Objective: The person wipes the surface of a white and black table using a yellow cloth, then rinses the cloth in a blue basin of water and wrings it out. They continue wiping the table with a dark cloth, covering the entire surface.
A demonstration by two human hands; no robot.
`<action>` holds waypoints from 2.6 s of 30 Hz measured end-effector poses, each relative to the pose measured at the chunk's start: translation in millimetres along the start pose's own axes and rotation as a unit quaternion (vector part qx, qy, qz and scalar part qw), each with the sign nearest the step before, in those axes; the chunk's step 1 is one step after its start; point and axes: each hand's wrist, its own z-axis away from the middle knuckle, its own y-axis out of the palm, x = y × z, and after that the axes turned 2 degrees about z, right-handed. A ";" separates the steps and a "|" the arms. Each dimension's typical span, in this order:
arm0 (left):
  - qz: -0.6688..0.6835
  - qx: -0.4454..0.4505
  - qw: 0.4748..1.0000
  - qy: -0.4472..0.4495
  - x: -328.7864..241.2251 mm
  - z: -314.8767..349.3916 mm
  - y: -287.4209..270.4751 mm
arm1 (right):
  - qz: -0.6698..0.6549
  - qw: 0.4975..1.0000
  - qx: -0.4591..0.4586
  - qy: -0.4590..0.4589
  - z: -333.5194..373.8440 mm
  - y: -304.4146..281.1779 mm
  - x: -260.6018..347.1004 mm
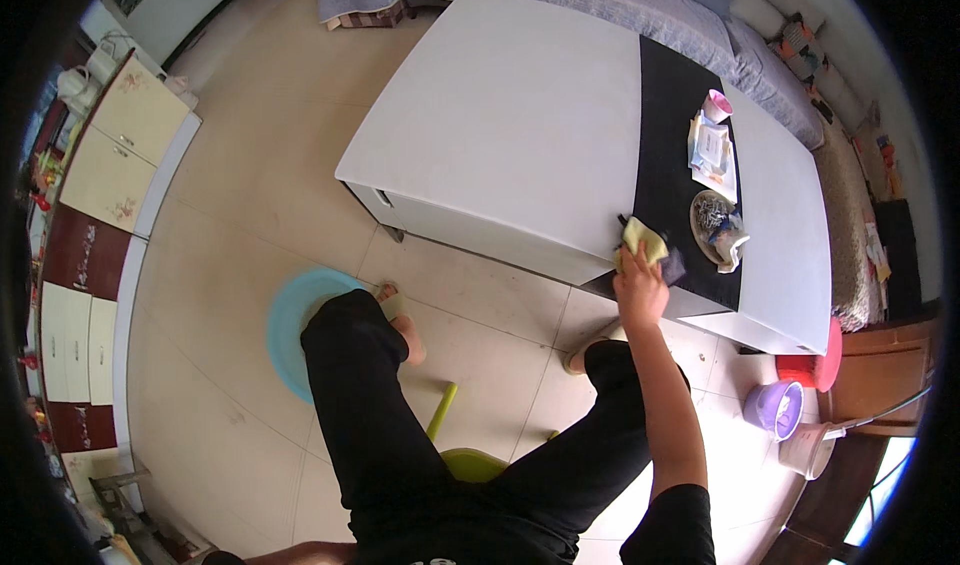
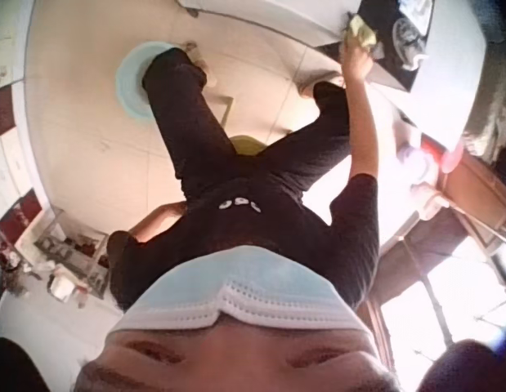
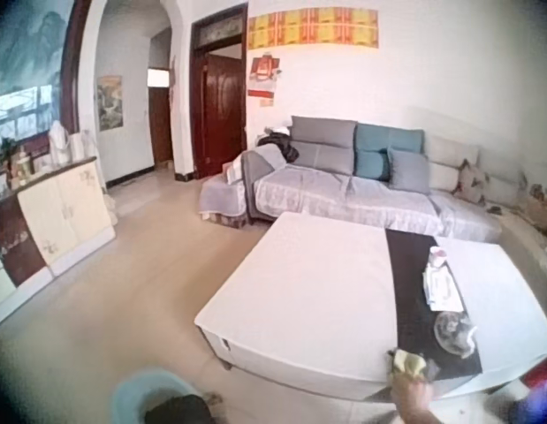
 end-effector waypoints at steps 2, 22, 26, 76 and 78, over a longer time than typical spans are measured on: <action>-0.046 -0.034 0.998 0.015 -6.7 -2.0 1.6 | -0.021 0.998 -0.016 -0.054 -6.2 11.8 22.9; -0.226 -0.127 0.942 0.212 -121.7 -15.0 52.6 | -0.078 0.994 -0.001 -0.081 -7.4 -5.1 8.2; -0.220 -0.107 0.931 0.270 -147.4 -15.2 63.5 | -0.090 0.995 0.018 -0.028 3.6 -16.1 -23.7; 0.401 0.152 0.689 0.584 -288.8 -108.2 -98.7 | -0.007 0.929 -0.032 -0.369 -120.5 68.0 363.8; 0.378 0.150 0.707 0.579 -294.9 -110.0 -91.7 | 0.005 0.939 -0.026 -0.342 -128.0 64.9 403.4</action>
